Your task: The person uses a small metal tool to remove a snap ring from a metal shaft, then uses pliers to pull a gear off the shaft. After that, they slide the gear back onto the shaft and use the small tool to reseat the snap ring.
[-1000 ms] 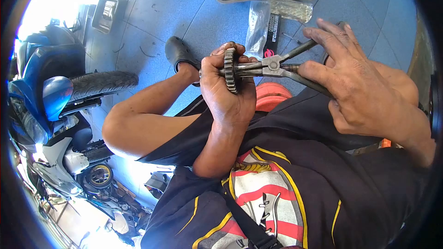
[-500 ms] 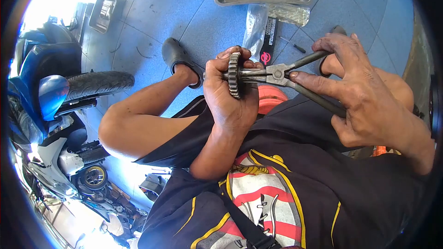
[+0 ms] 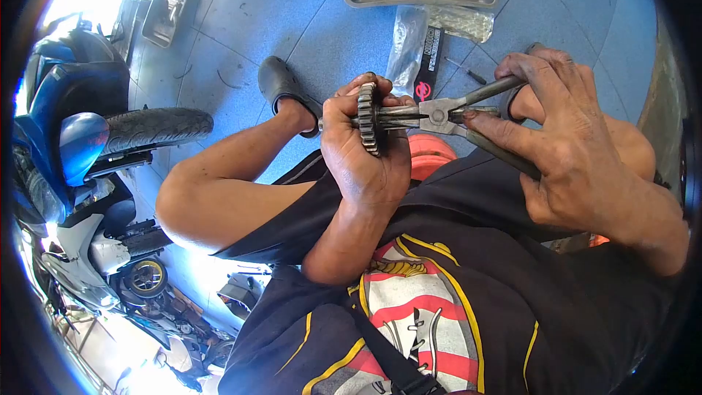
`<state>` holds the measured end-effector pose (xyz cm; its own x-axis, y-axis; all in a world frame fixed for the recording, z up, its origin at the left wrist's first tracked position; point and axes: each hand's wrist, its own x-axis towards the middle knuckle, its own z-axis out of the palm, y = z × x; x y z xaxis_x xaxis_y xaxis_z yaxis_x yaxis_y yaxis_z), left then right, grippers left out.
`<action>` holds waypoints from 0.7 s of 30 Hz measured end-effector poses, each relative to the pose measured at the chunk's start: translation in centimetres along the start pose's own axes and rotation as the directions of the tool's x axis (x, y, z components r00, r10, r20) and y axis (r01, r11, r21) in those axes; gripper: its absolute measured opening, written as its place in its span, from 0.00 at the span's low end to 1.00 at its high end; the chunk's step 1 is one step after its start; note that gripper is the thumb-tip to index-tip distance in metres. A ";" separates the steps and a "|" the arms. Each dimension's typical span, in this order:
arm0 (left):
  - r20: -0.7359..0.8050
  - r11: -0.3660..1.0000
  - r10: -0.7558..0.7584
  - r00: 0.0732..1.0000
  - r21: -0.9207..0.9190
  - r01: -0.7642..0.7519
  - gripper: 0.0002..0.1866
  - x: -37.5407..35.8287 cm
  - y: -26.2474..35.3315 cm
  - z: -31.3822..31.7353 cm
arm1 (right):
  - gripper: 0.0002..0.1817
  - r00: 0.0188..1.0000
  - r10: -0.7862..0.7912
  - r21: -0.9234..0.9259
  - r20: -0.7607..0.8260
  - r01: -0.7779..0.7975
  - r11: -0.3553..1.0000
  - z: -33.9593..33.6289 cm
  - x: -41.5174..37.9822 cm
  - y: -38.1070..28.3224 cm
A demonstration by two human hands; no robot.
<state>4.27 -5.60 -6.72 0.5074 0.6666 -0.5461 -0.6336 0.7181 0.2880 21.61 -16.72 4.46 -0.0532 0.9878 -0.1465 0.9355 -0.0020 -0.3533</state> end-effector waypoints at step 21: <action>-0.009 0.993 0.063 0.998 -0.096 -0.064 0.10 0.8 1.1 0.5 | 0.30 0.974 -0.004 -0.032 -0.227 -0.003 0.999 0.1 0.1 -1.8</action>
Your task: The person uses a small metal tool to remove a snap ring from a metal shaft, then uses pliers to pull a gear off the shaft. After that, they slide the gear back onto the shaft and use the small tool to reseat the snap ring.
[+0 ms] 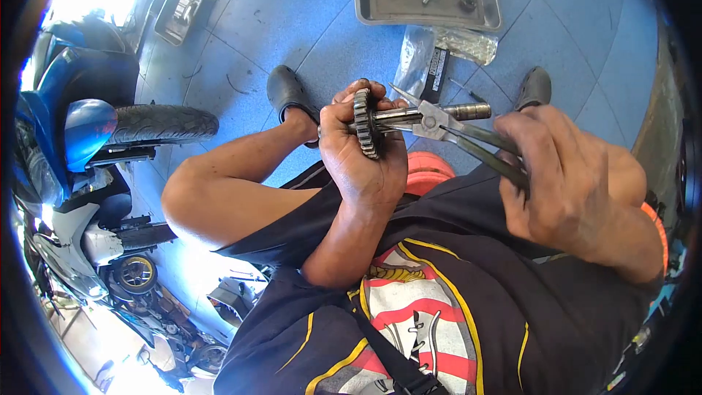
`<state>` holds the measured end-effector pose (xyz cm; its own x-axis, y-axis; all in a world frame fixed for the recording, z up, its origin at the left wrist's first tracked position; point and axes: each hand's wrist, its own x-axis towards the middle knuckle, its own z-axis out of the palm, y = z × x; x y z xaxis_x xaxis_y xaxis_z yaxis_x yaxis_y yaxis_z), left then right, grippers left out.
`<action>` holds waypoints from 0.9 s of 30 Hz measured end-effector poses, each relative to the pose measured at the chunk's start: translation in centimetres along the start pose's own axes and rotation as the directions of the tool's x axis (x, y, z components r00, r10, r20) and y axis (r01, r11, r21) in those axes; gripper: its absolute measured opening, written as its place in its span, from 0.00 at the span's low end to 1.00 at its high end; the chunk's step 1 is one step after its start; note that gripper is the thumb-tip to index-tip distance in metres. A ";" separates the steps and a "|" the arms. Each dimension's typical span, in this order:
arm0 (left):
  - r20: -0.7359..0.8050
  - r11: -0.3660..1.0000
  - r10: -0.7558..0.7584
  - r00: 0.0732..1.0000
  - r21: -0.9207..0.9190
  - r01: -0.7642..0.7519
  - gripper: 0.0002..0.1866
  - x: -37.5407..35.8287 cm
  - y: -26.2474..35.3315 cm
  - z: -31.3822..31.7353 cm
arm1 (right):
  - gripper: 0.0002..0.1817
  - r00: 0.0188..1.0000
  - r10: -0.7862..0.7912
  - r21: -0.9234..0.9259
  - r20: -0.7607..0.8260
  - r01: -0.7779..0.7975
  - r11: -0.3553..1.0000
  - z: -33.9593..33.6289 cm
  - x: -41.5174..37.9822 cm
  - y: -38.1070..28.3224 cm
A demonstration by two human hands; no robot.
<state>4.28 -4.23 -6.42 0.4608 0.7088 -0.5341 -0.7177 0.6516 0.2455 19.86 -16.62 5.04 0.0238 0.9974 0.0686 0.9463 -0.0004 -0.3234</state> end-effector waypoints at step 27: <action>0.449 0.998 -0.020 0.893 -0.048 0.047 0.15 -1.1 -0.9 4.7 | 0.17 0.703 0.122 0.707 0.701 -0.707 0.012 -4.6 -2.3 -0.5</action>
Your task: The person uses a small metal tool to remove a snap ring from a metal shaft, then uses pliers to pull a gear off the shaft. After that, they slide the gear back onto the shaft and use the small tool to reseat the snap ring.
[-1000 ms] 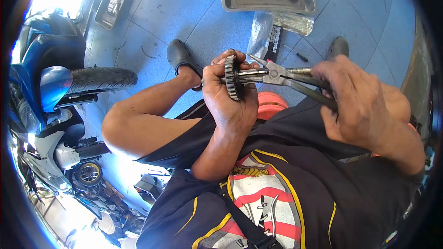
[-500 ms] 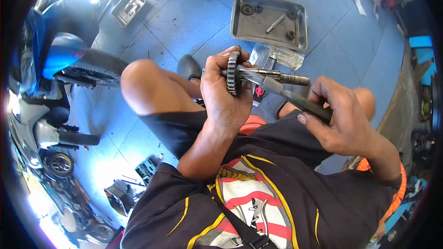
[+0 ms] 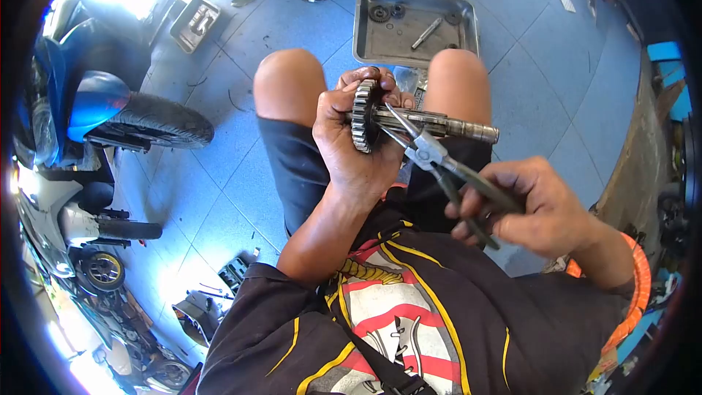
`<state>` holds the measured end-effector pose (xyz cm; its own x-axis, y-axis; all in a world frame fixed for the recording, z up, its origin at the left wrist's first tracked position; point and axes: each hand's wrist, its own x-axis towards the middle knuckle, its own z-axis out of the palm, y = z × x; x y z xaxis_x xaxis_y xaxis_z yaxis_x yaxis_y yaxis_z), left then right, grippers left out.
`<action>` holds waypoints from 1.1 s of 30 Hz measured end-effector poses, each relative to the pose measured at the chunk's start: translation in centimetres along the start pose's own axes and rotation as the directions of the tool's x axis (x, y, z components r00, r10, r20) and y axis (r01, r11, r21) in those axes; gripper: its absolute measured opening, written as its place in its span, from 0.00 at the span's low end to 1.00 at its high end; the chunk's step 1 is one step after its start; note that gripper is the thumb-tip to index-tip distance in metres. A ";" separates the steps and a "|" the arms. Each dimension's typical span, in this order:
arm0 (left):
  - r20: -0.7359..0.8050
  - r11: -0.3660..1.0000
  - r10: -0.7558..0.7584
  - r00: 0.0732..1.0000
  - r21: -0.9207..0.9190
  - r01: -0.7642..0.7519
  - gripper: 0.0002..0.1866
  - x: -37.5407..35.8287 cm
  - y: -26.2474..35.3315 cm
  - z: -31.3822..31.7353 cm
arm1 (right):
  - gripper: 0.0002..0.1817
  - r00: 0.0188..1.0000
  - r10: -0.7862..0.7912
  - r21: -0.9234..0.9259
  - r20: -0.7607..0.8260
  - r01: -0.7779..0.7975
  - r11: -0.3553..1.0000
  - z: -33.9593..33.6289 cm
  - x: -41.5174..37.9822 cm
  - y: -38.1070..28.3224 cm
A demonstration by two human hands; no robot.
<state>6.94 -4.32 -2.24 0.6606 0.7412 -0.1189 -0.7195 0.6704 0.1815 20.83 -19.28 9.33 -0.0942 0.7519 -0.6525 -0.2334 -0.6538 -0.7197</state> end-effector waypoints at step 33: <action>-0.172 0.724 -0.662 0.730 0.104 0.681 0.22 7.0 -3.1 -3.9 | 0.60 0.947 -0.321 0.967 0.016 0.068 0.246 5.0 4.3 7.0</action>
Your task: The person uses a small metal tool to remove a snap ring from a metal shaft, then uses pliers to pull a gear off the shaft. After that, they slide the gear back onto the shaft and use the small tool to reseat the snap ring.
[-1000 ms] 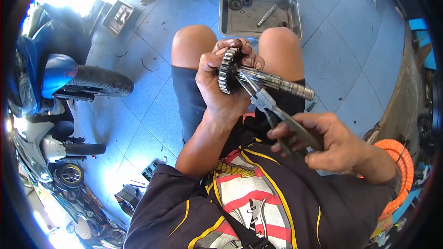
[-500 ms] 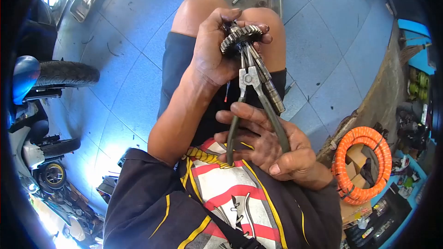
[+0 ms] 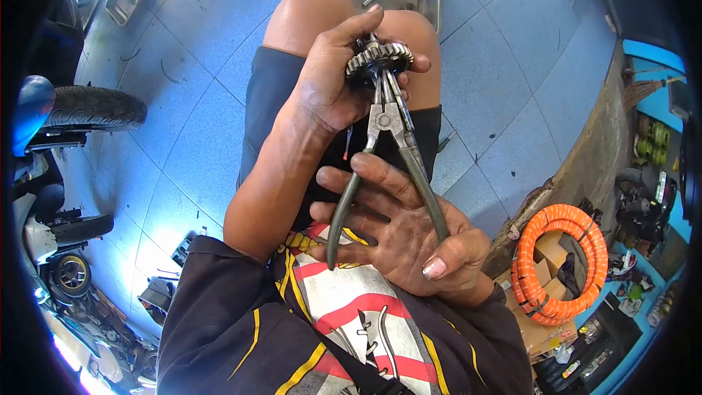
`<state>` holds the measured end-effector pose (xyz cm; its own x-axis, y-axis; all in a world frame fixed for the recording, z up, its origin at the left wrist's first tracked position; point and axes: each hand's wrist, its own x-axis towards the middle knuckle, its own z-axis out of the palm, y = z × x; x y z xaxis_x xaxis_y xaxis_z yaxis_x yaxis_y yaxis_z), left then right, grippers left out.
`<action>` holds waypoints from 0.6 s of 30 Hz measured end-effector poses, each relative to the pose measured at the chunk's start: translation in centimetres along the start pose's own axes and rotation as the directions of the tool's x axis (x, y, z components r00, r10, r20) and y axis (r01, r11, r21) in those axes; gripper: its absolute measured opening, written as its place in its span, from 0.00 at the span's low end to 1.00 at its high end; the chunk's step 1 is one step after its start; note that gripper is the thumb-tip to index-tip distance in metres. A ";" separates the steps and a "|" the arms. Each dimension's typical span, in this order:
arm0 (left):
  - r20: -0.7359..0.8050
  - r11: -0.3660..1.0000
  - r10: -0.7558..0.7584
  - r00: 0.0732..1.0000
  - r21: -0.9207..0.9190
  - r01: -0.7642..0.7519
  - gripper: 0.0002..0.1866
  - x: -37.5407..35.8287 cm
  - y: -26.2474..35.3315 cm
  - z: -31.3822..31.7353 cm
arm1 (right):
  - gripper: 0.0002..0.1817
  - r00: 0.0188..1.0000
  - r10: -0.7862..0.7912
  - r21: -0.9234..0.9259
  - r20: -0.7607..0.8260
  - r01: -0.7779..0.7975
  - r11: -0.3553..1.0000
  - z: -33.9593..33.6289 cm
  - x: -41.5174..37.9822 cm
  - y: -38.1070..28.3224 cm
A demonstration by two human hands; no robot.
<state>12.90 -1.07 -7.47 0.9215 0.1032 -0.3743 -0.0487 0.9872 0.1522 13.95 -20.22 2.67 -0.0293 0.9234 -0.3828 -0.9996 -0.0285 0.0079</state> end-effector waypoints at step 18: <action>-0.015 0.992 0.005 1.000 0.126 -0.003 0.23 -0.4 0.0 0.0 | 0.59 0.992 0.042 -0.012 -0.117 -0.044 0.999 0.2 -0.8 -0.6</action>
<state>12.52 -1.12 -7.33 0.9155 0.1098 -0.3870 -0.0024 0.9635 0.2678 14.56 -20.83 3.13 -0.0711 0.8702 -0.4876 -0.9972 -0.0736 0.0140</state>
